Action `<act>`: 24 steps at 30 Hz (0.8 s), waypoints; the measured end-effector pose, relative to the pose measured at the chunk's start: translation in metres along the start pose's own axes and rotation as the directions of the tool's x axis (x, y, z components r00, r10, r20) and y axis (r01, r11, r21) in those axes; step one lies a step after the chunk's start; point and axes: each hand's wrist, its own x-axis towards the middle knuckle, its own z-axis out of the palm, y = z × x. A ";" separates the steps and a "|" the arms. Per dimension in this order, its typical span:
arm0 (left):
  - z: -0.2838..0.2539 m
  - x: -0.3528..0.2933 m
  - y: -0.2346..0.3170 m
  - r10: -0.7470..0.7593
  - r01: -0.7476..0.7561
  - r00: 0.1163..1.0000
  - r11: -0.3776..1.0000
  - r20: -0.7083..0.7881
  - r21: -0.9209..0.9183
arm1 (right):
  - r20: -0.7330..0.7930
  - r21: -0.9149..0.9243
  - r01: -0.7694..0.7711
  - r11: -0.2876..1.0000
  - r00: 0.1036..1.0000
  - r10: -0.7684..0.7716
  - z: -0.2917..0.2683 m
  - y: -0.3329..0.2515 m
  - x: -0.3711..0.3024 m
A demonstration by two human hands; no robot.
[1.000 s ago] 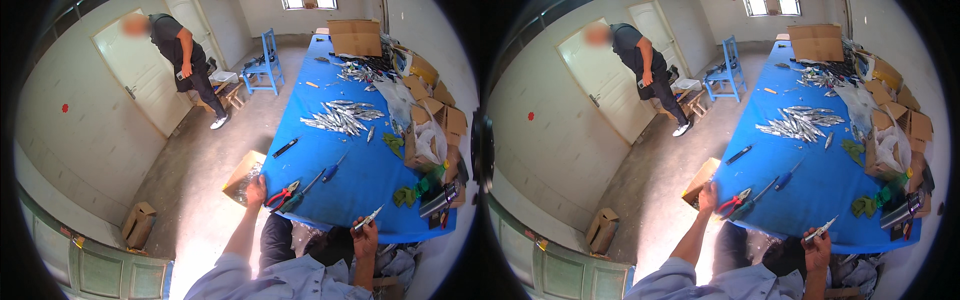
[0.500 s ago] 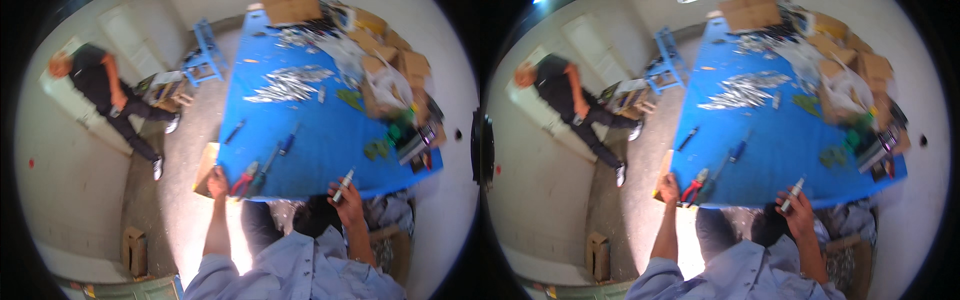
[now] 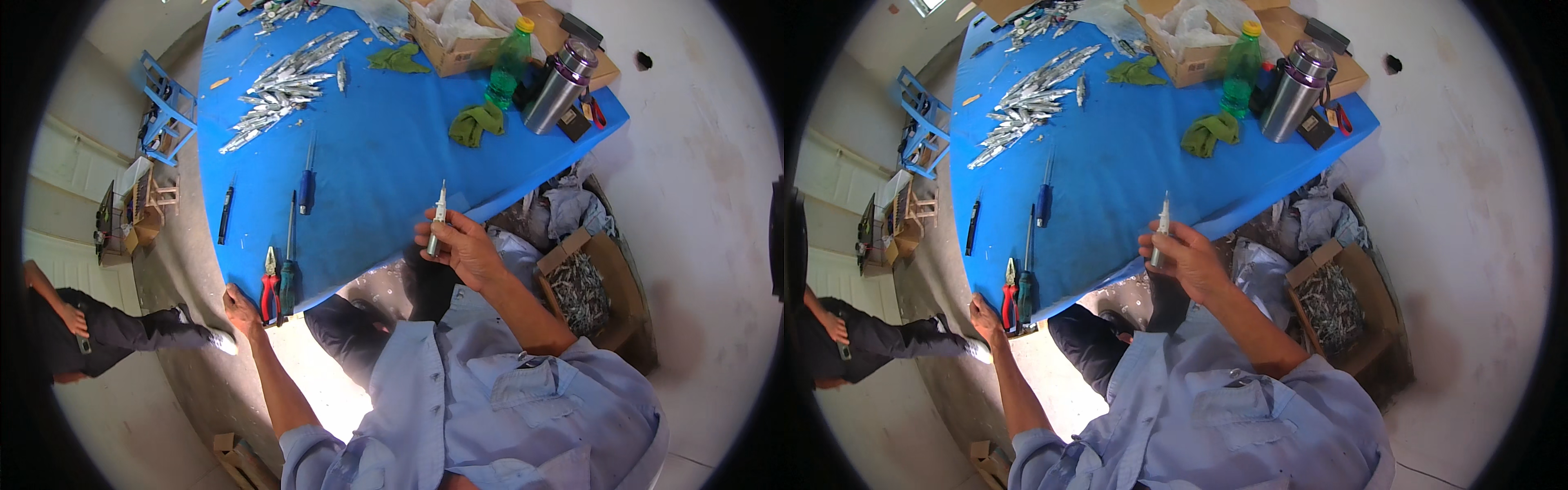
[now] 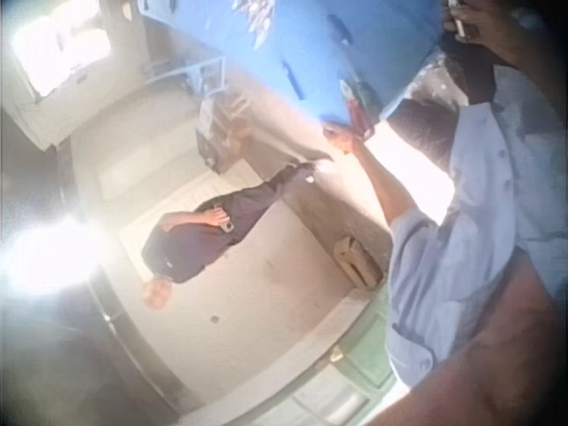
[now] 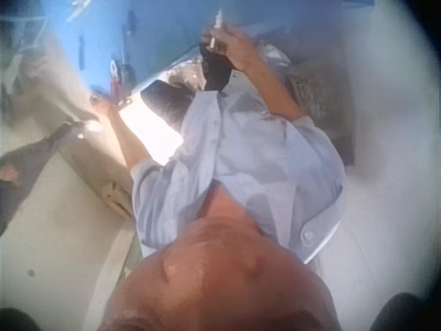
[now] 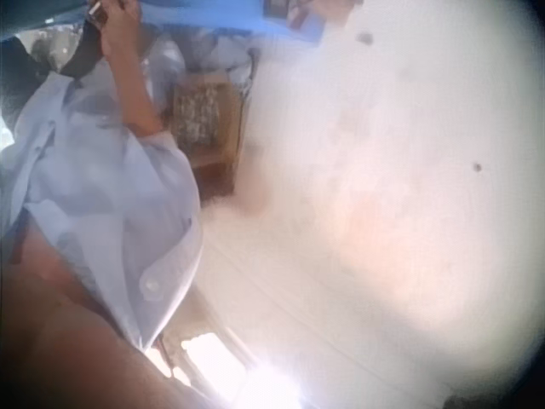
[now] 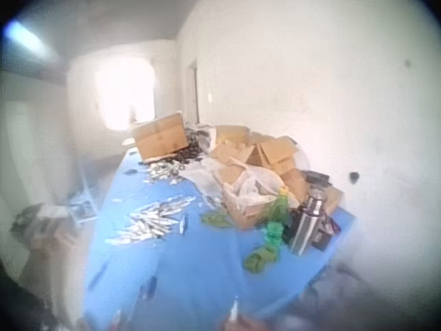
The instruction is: The person assembles metal components by using a screwdriver and pliers to secure parts together at a workshop table.
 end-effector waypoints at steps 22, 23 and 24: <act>0.000 0.003 0.009 -0.053 0.054 0.999 0.995 -0.005 0.088 | 0.089 0.187 0.031 0.982 0.995 -0.048 -0.019 0.003 -0.001; 0.002 -0.001 0.013 -0.050 0.052 0.999 0.994 -0.016 0.093 | 0.080 0.191 0.040 0.981 0.995 -0.056 -0.020 0.003 -0.001; -0.002 -0.001 0.015 -0.046 0.050 0.998 0.994 -0.037 0.102 | 0.057 0.183 0.044 0.982 0.997 -0.056 -0.018 0.003 -0.002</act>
